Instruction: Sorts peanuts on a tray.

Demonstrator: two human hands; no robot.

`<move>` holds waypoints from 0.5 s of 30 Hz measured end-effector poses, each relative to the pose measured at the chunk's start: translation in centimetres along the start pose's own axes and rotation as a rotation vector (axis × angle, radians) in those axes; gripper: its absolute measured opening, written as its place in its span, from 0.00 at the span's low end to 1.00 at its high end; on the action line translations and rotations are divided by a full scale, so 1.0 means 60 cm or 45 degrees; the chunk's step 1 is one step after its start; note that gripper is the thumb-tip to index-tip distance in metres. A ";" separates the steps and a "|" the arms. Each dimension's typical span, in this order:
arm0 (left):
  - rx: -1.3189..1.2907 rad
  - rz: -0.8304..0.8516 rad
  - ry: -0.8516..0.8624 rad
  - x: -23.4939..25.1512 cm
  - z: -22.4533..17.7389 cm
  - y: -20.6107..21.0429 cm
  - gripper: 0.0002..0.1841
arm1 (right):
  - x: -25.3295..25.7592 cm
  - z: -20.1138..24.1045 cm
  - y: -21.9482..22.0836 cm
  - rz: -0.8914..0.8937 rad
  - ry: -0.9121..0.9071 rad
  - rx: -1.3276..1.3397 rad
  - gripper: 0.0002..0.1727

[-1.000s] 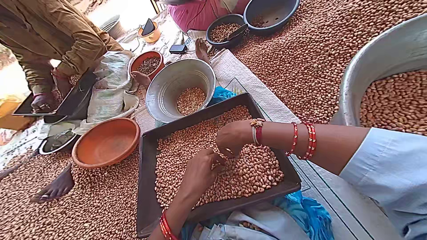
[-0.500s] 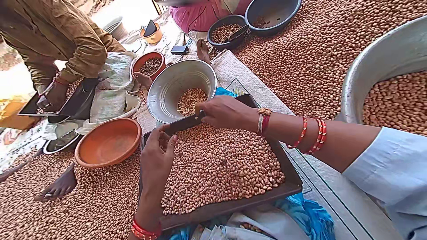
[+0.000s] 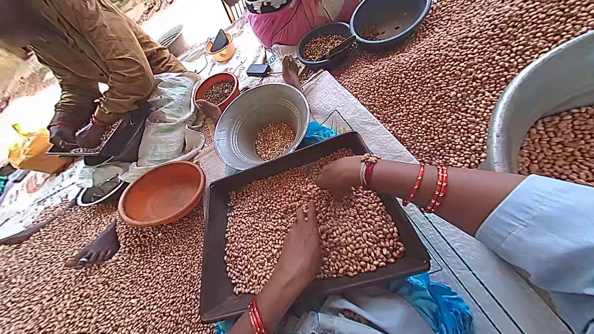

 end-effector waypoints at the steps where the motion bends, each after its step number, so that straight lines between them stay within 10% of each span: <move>1: -0.129 -0.043 0.160 -0.004 -0.018 -0.002 0.40 | -0.004 -0.003 -0.005 -0.035 -0.014 0.032 0.19; 5: -0.734 -0.346 0.604 -0.006 0.007 -0.046 0.29 | -0.023 -0.026 -0.041 -0.262 0.036 0.073 0.15; 9: -0.210 -0.898 0.315 -0.020 0.117 -0.109 0.11 | -0.033 -0.046 -0.064 -0.383 0.011 0.071 0.11; 15: 0.056 -0.542 -0.036 -0.011 0.196 -0.068 0.09 | -0.040 -0.029 -0.073 -0.448 -0.075 0.065 0.10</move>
Point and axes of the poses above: each hand's wrist, its own x-axis towards the middle knuckle, its own y-axis out of the palm, z = x × y, the point moved 5 cm from there along x, towards the middle knuckle, and after that the axes turned 5 degrees about y, right-handed, at the moved point
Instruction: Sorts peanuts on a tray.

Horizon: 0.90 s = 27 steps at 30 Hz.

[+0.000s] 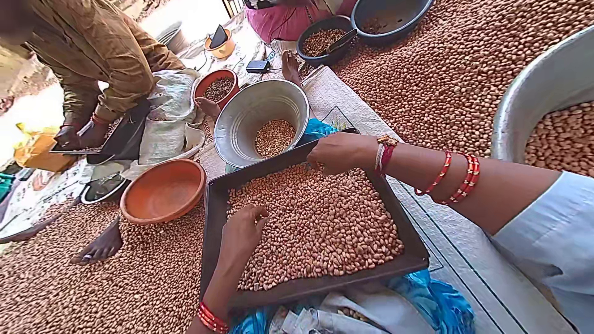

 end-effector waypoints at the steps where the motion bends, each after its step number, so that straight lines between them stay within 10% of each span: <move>1: 0.023 0.061 -0.028 0.001 0.000 0.011 0.09 | -0.001 0.004 0.001 0.007 -0.006 -0.001 0.11; 14: 0.247 0.371 -0.179 0.013 -0.017 0.017 0.14 | -0.007 0.087 0.053 0.085 -0.243 -0.072 0.08; 20: -0.060 -0.773 0.087 0.003 0.017 -0.101 0.16 | -0.008 0.105 0.084 0.071 -0.287 -0.200 0.05; 27: -0.109 -0.087 0.263 0.007 -0.057 0.014 0.09 | -0.010 0.113 0.081 0.102 -0.270 -0.173 0.05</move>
Point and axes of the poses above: each hand's wrist, its own x-axis towards the middle knuckle, its own y-axis out of the palm, z = x × y, the point moved 5 cm from there along x, towards the middle knuckle, and after that the axes turned 5 degrees about y, right-handed, at the moved point
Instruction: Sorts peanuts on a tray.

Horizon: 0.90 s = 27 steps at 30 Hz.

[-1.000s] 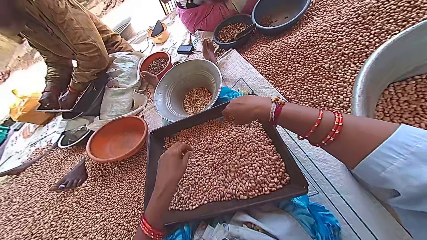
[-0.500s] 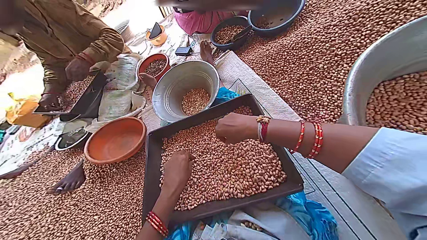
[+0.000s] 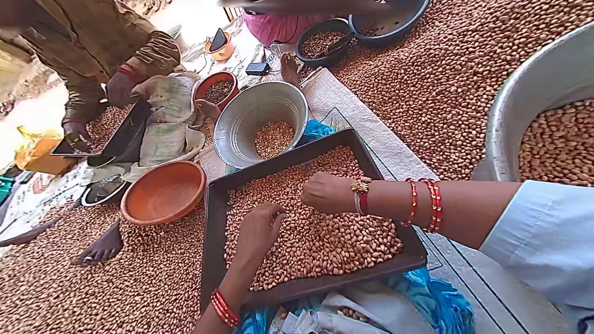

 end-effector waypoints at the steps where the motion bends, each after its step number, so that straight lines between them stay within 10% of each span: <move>1: 0.023 0.026 0.005 0.004 -0.006 0.011 0.09 | -0.001 0.000 0.000 0.019 0.009 0.007 0.05; 13: 0.026 0.501 -0.190 0.035 -0.018 0.019 0.14 | 0.003 -0.025 -0.007 0.117 0.055 0.078 0.07; 19: -0.236 -0.810 -0.102 0.014 0.053 -0.108 0.24 | -0.036 -0.107 -0.129 -1.034 0.220 0.452 0.13; 27: -0.215 0.463 -0.573 -0.091 0.098 -0.042 0.21 | -0.041 -0.116 -0.113 -0.652 0.324 0.412 0.10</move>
Point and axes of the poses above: each hand's wrist, its own x-axis towards the middle knuckle, its own y-axis out of the palm, z = x × y, the point moved 5 cm from there along x, towards the middle knuckle, and after that the axes turned 5 degrees about y, right-handed, at the moved point
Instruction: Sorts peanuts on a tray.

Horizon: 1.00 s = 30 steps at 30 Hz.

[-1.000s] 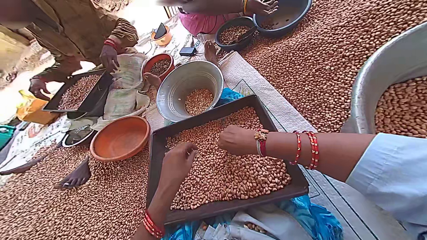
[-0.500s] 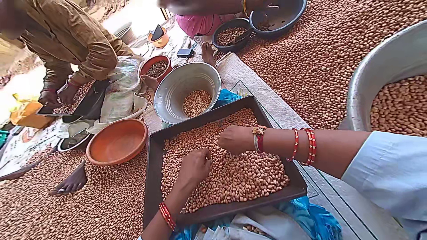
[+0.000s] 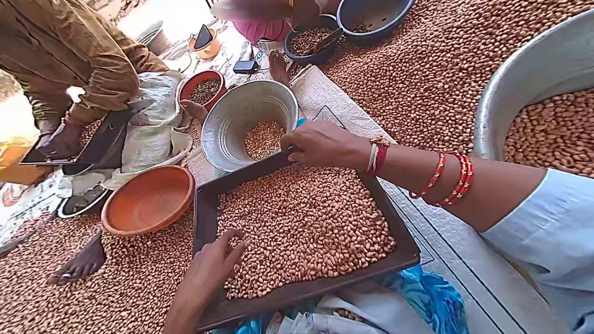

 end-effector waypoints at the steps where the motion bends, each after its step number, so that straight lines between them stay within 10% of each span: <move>1: 0.055 0.073 -0.054 -0.003 0.007 0.015 0.24 | -0.002 0.005 0.000 0.031 -0.001 0.000 0.10; 5: -0.033 0.203 0.064 -0.013 -0.045 0.086 0.44 | -0.005 0.007 0.000 0.096 -0.012 -0.013 0.09; 10: -1.039 -0.274 0.481 -0.010 -0.103 0.056 0.36 | -0.001 -0.010 0.018 0.128 -0.028 -0.064 0.08; 15: -0.437 -0.741 0.565 -0.020 -0.076 0.000 0.12 | -0.004 0.001 0.031 0.206 -0.056 -0.095 0.08; 23: 0.157 -0.290 0.358 -0.023 -0.076 0.074 0.09 | -0.027 0.049 0.094 0.340 -0.220 -0.132 0.09; 30: 0.420 -0.319 0.269 -0.028 -0.079 0.102 0.07 | -0.036 0.069 0.108 0.429 -0.222 -0.146 0.10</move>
Point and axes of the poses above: each hand's wrist, its own x-axis towards the middle knuckle, its own y-axis out of the palm, z = x × y, the point moved 5 cm from there along x, towards the middle knuckle, and after that the axes turned 5 degrees about y, right-handed, at the moved point
